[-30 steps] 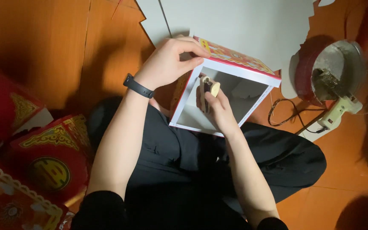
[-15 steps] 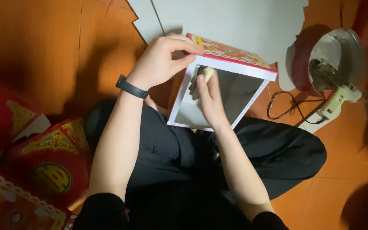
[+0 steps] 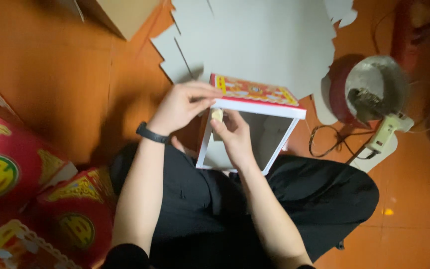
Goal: The person sits on the floor and assembles red and gold decorative boxes from flat cardboard pieces. They fold the printed panels, align edges, and secure seams with a glue stick, repeating the process for multiple boxes.
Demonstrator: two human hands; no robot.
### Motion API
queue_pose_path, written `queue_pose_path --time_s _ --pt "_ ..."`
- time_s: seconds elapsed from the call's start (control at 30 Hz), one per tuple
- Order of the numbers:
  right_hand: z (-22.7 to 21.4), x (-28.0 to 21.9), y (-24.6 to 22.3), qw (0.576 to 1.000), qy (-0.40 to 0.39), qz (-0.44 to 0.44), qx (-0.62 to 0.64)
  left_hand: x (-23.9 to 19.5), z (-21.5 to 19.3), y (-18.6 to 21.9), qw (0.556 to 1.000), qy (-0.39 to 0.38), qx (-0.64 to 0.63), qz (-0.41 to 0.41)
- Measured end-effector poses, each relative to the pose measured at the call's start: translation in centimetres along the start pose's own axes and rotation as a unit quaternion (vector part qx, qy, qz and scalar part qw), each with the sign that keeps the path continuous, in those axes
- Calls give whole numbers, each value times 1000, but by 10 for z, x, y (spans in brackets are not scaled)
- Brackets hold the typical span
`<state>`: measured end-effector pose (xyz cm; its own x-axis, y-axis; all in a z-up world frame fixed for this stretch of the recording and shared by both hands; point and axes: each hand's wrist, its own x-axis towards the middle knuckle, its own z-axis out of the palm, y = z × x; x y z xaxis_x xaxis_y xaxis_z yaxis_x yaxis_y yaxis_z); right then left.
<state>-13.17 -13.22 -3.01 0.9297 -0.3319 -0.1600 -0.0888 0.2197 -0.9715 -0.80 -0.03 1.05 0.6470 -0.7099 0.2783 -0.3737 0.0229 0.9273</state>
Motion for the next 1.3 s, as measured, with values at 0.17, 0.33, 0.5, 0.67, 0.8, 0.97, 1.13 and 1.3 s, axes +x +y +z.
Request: queue_pose_path --time_s 0.17,0.33,0.5,0.67,0.8,0.97,1.13,1.3 --pt "6 0 -11 993 74 35 89 0 5 2 1000 6 -4 18" --pt "-7 -21 -72 1000 -13 4 22 -13 9 32 1000 12 -3 14" --pt "-54 -54 -41 990 -129 -14 51 -24 28 118 988 2 69 141" --pt "-74 -77 -8 964 -154 -15 215 -38 64 130 986 -28 86 137" --pt "-77 -93 -20 955 -154 -39 252 -47 74 143 978 -32 83 187" --pt "-72 -101 -47 964 -156 -50 208 -61 76 156 974 -23 71 214" --pt "-80 -100 -79 927 -371 -25 -46 -84 71 173 984 -36 58 163" --pt "-56 -119 -112 816 -567 -2 -112 -46 70 176 973 -61 206 80"
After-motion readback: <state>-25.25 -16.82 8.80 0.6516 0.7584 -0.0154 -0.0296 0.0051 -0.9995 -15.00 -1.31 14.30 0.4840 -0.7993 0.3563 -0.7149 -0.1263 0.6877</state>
